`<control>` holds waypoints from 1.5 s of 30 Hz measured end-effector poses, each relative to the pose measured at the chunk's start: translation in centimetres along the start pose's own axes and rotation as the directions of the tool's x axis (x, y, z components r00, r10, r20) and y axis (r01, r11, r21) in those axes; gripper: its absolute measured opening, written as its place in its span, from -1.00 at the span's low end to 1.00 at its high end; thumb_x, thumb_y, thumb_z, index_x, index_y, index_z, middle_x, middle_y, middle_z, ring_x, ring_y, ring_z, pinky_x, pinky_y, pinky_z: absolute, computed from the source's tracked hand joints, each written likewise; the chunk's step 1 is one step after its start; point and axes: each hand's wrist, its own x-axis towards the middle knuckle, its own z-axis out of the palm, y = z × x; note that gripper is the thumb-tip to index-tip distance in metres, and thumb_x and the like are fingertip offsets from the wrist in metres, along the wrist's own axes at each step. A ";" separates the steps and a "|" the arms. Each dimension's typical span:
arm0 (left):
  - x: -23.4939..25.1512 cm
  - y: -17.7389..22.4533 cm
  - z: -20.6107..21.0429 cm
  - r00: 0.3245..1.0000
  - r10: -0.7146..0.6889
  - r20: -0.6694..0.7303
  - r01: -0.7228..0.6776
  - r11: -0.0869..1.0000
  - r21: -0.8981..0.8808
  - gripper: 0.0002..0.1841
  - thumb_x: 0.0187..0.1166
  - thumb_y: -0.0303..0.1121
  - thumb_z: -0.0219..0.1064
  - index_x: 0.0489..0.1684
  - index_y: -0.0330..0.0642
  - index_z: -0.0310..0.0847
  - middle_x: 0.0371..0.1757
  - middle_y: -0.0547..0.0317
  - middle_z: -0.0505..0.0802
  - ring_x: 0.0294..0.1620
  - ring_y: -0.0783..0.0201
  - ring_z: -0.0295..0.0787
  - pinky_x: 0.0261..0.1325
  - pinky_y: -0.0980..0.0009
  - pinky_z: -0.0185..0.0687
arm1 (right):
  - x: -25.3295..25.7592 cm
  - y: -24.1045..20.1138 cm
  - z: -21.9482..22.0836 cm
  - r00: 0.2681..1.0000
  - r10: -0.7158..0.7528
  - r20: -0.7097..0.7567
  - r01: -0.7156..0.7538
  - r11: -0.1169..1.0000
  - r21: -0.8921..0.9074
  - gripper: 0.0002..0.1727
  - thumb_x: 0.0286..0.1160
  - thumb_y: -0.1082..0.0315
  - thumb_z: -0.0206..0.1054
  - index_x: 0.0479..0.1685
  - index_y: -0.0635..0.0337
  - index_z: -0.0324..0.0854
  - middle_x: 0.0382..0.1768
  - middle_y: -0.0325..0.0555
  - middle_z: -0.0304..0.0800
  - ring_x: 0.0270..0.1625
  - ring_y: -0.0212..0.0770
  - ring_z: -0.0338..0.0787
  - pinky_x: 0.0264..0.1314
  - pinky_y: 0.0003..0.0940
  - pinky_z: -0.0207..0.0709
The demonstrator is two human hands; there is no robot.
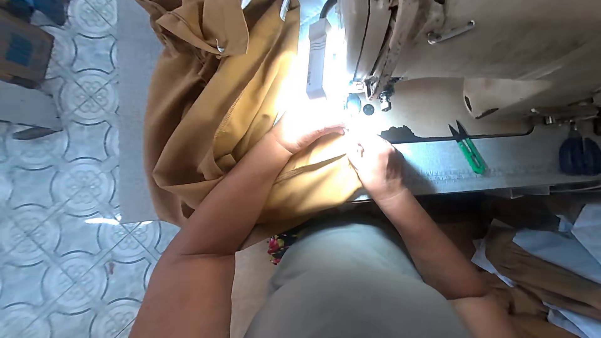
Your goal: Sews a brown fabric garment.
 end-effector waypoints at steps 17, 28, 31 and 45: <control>-0.1 0.1 -0.3 0.999 -0.022 -0.044 0.024 0.999 0.037 -0.77 0.72 -0.43 0.21 -0.19 -0.19 0.84 -0.12 -0.02 0.91 0.03 0.03 0.86 0.13 0.13 0.69 | -1.7 0.2 -0.1 1.000 0.001 -0.005 -0.001 0.993 0.122 -0.80 0.37 0.50 0.45 -0.05 0.31 0.78 -0.13 0.13 0.83 -0.10 0.03 0.87 -0.02 -0.12 0.76; 0.6 0.5 -3.8 0.955 -0.019 0.297 0.001 0.998 0.061 -0.72 0.70 -0.14 0.23 -0.04 0.05 0.90 0.08 0.01 0.87 0.14 -0.03 0.80 0.11 -0.05 0.64 | -3.4 -0.5 -0.4 0.985 -0.166 0.047 0.172 0.970 -0.175 -0.75 0.46 0.51 0.39 0.06 0.30 0.83 -0.07 0.20 0.83 0.03 0.16 0.86 0.04 -0.12 0.75; 0.8 1.0 -3.3 0.966 -0.008 0.259 -0.027 0.991 0.131 -0.69 0.68 -0.07 0.25 -0.18 0.00 0.88 0.02 0.01 0.86 0.11 -0.05 0.81 0.06 -0.07 0.65 | -3.6 -0.6 -0.5 0.978 -0.193 0.076 0.205 0.955 -0.215 -0.72 0.46 0.52 0.36 0.12 0.35 0.80 -0.04 0.24 0.80 -0.02 0.17 0.85 -0.09 -0.12 0.75; 0.8 0.5 -1.8 0.985 -0.040 0.166 0.042 0.999 -0.010 -0.87 0.56 -0.32 0.44 -0.29 -0.16 0.84 -0.16 0.00 0.87 0.05 -0.01 0.79 0.19 0.03 0.58 | -3.6 0.9 0.2 0.964 -0.267 0.006 0.266 0.958 -0.108 -0.73 0.42 0.54 0.39 0.07 0.33 0.82 -0.12 0.24 0.77 -0.31 0.07 0.85 -0.35 -0.19 0.74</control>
